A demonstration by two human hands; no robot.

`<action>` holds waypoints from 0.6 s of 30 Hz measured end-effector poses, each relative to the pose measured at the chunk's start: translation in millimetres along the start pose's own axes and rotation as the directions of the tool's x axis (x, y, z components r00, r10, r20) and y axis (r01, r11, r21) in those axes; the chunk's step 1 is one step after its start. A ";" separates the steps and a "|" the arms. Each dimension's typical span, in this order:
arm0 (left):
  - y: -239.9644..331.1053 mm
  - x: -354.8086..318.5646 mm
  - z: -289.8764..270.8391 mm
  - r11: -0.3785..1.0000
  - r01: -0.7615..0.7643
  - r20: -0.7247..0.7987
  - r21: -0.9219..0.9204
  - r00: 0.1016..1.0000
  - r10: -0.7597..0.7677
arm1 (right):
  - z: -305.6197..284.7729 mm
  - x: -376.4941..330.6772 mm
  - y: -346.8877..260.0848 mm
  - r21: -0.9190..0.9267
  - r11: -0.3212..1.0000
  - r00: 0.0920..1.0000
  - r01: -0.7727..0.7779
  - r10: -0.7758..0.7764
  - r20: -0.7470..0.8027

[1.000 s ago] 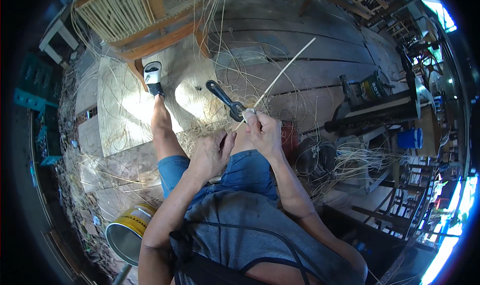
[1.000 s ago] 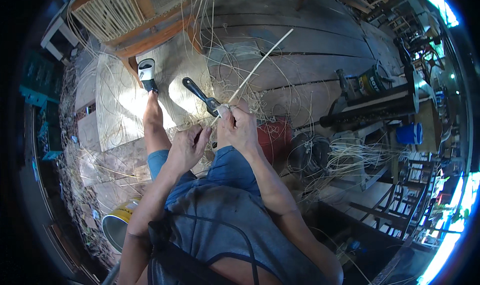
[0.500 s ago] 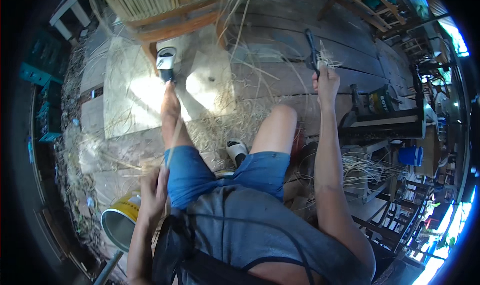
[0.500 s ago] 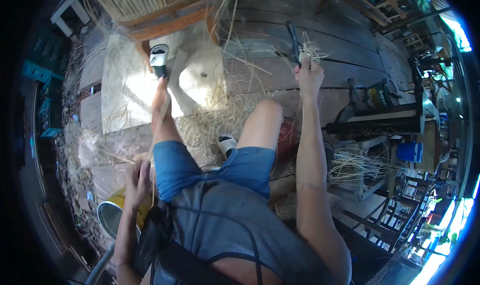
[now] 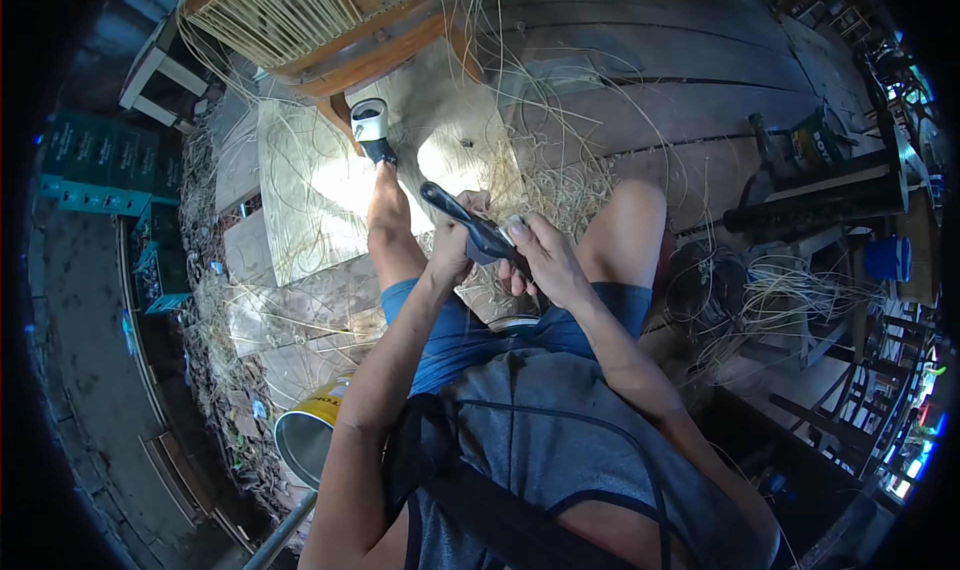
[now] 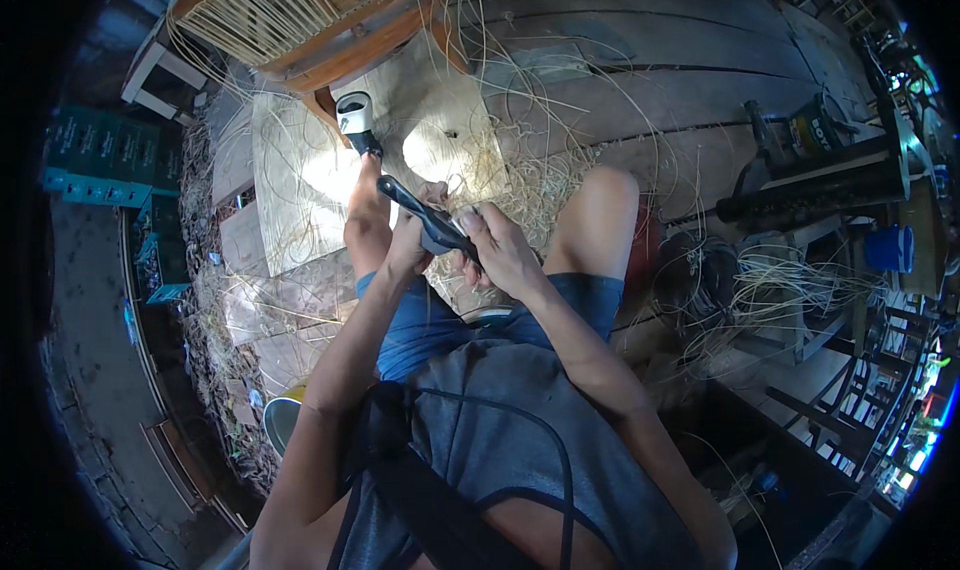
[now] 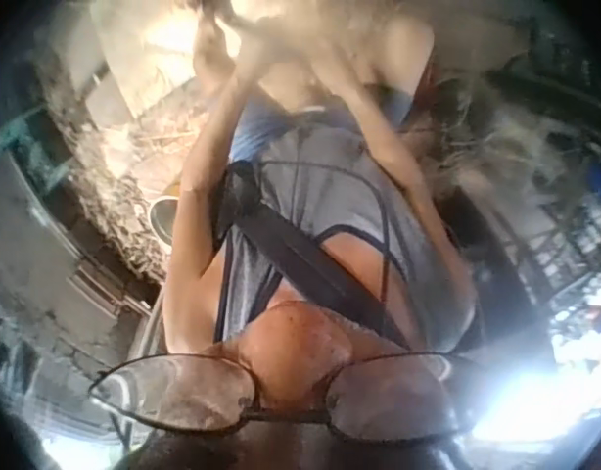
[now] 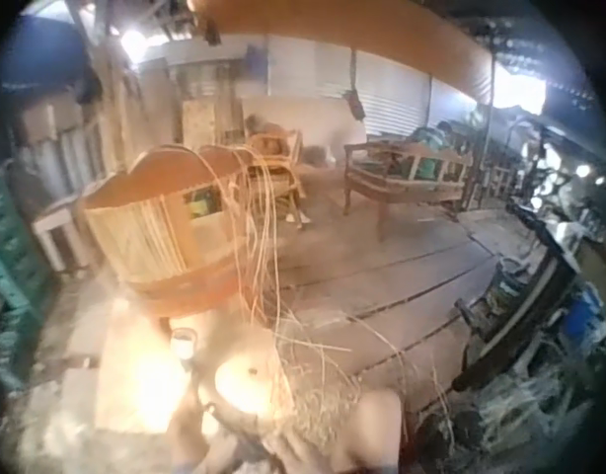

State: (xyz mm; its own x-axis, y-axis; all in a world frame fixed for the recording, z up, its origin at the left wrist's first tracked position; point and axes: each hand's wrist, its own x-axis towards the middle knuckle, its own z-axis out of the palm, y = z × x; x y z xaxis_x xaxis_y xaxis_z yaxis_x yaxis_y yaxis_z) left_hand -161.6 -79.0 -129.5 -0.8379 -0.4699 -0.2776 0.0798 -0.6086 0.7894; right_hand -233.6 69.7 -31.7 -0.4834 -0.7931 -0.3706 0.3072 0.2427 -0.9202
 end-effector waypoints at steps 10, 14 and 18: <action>42.4 25.1 -106.4 0.142 -0.066 0.030 0.988 0.970 0.243 | -49.8 -33.1 2.6 -0.162 0.986 0.958 0.033 -0.078 -0.275; 57.5 -37.6 16.8 0.957 0.128 -0.096 0.260 0.990 -0.106 | -35.7 -31.0 9.7 -0.074 0.996 0.966 0.057 -0.074 -0.248; 40.4 -55.5 46.4 0.989 0.149 0.049 -0.011 0.988 -0.148 | -26.7 -22.7 18.7 -0.102 0.994 0.979 0.038 -0.057 -0.197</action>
State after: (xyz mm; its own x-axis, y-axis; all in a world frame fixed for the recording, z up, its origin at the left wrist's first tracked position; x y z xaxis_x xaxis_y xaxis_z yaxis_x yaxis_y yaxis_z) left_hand -136.9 -47.9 -56.8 -0.8657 -0.3428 -0.3648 -0.0402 -0.6788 0.7332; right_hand -238.8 107.2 -43.9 -0.6522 -0.6800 -0.3350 0.2039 0.2682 -0.9415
